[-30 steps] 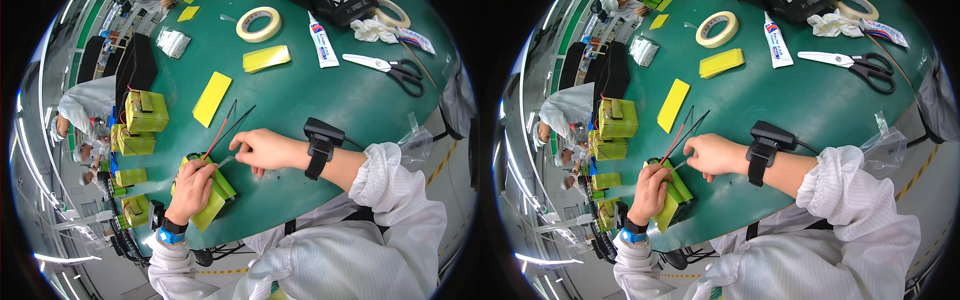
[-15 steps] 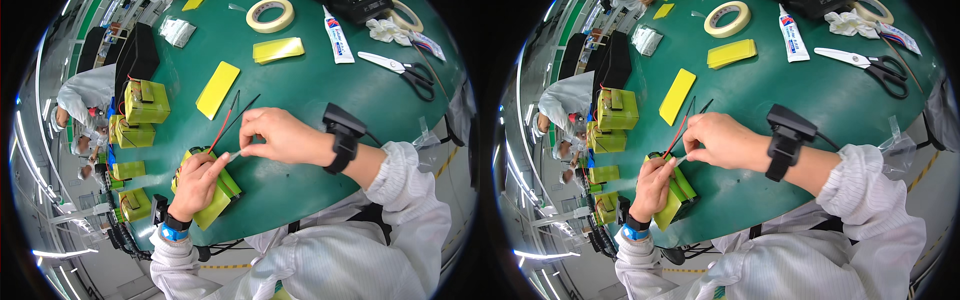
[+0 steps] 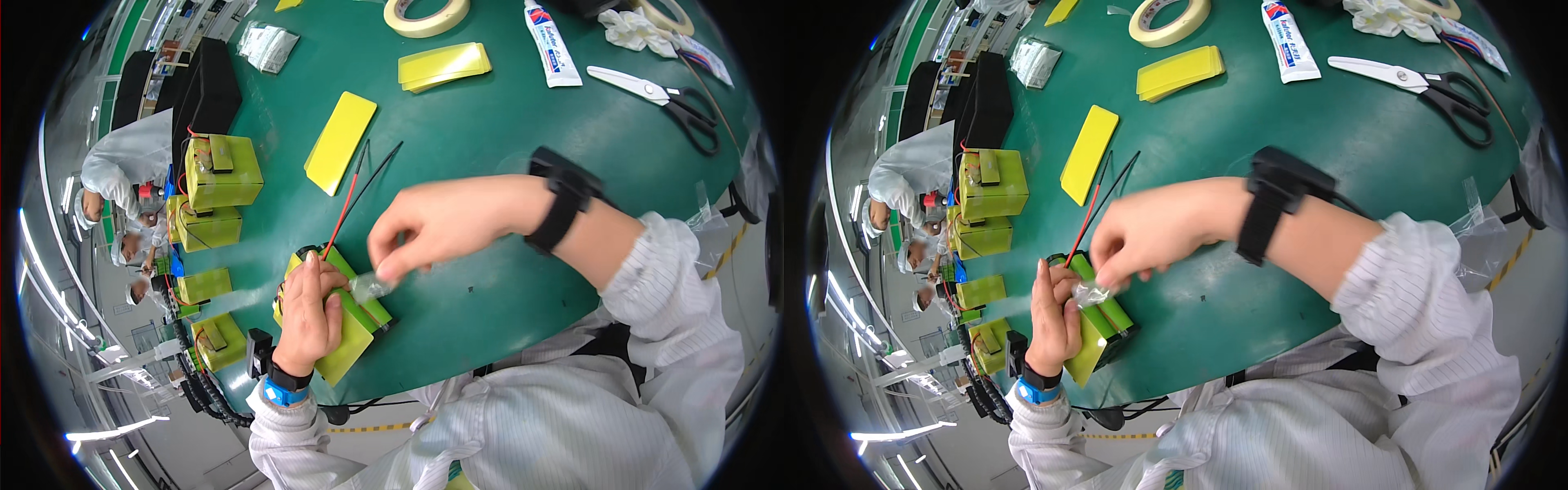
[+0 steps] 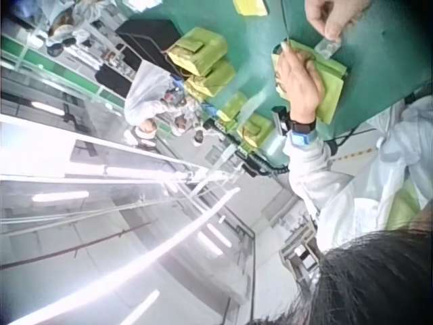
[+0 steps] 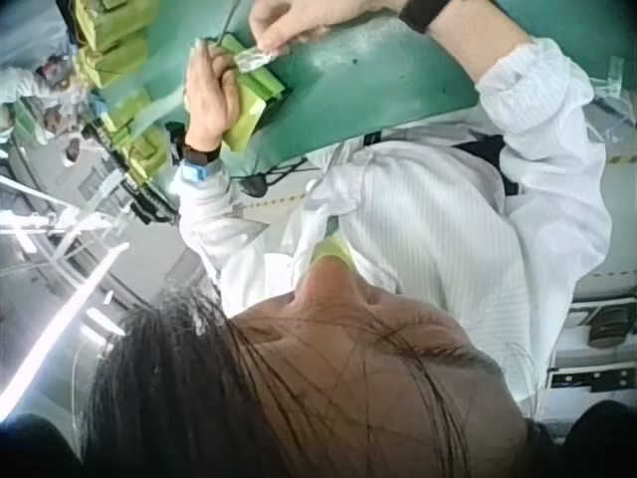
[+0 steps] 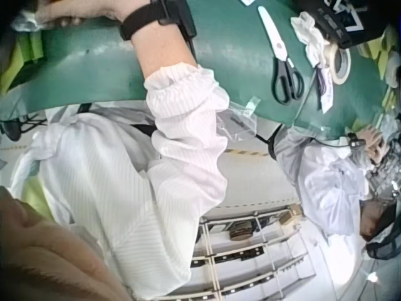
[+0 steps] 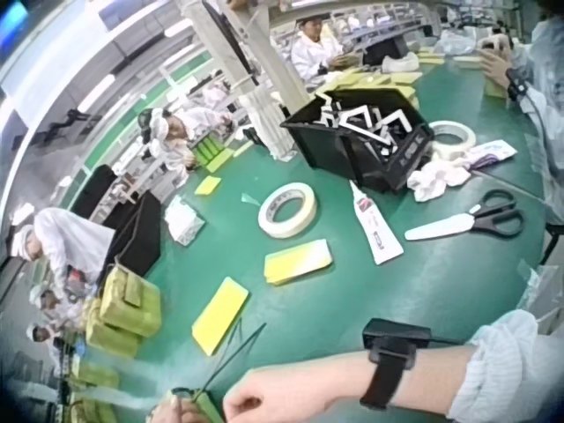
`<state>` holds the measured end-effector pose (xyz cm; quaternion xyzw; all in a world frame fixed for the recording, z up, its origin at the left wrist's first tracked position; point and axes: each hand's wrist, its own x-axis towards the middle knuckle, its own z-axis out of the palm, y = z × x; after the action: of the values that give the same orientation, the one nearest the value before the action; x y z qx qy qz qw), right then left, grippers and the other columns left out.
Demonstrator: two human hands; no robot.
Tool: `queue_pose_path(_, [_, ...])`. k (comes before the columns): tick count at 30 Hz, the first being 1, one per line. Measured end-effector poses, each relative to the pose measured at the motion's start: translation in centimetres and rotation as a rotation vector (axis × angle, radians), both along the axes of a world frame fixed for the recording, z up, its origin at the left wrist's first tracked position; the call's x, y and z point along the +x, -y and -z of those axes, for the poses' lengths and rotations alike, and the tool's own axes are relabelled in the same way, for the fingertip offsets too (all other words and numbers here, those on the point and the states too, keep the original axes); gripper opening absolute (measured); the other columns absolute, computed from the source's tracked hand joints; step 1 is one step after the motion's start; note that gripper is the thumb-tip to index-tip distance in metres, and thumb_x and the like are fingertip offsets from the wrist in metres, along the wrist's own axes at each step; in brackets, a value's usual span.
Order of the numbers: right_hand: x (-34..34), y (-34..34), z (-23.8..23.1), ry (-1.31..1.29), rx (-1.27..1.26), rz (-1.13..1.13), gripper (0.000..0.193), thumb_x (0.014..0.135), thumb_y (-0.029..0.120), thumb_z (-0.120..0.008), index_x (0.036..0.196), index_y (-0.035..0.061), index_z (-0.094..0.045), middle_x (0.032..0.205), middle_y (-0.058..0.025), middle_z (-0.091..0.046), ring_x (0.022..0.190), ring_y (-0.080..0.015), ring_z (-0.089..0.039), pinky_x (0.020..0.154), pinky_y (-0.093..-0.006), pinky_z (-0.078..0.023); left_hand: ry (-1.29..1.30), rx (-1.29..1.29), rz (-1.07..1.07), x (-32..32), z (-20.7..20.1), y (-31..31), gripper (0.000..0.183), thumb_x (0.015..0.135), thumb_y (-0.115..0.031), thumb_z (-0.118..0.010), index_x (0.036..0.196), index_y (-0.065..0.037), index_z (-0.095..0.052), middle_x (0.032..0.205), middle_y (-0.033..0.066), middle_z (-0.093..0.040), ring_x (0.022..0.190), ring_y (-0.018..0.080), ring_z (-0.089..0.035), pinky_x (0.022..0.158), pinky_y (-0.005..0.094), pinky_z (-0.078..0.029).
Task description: The recorder is assembling lithium battery packs by cutting strips of adhesive tape and applying them and other components to the units.
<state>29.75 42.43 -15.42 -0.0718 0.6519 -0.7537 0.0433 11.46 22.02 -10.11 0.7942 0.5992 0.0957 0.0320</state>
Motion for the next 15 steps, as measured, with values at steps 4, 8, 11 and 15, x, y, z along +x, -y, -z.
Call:
queue_pose_path(4, [-3.2, 1.7, 1.0, 0.135, -0.104, -0.195, 0.026, 0.097, 0.03, -0.054, 0.096, 0.0043, -0.06, 0.078, -0.0008, -0.06, 0.066, -0.0107, -0.055, 0.057, -0.0267, -0.046, 0.052, -0.001, 0.003, -0.2, 0.4, -0.2, 0.078, 0.074, 0.01, -0.053, 0.146, 0.009, -0.021, 0.091, 0.013, -0.064, 0.086, 0.033, -0.059, 0.085, 0.0459, -0.044])
queue_pose_path(8, [-4.7, 3.4, 1.5, 0.185, 0.063, -0.22, 0.026, 0.098, 0.03, -0.051, 0.099, 0.0049, -0.059, 0.08, -0.0033, -0.06, 0.064, -0.0119, -0.056, 0.055, -0.0275, -0.046, 0.061, -0.006, -0.004, -0.2, 0.2, 0.1, 0.074, 0.075, 0.01, -0.051, 0.143, 0.01, -0.025, 0.092, 0.014, -0.064, 0.086, 0.0331, -0.059, 0.085, 0.0462, -0.044])
queue_pose_path(11, [-4.6, 3.7, 1.6, 0.19, 0.15, -0.21, 0.029, 0.098, 0.03, -0.051, 0.103, 0.0025, -0.058, 0.078, -0.006, -0.06, 0.062, -0.0149, -0.058, 0.054, -0.0303, -0.048, 0.063, -0.008, -0.005, -0.1, 0.2, 0.0, 0.073, 0.075, 0.01, -0.05, 0.143, 0.01, -0.025, 0.092, 0.0142, -0.064, 0.086, 0.0331, -0.059, 0.084, 0.0463, -0.045])
queue_pose_path(15, [-4.8, 4.2, 1.6, 0.203, 0.139, -0.175, 0.029, 0.098, 0.029, -0.051, 0.103, 0.0018, -0.058, 0.077, -0.007, -0.06, 0.06, -0.0162, -0.06, 0.054, -0.031, -0.048, 0.072, -0.019, -0.012, -0.3, 0.3, 0.1, 0.072, 0.075, 0.009, -0.05, 0.143, 0.01, -0.025, 0.091, 0.014, -0.064, 0.086, 0.033, -0.059, 0.084, 0.0465, -0.045])
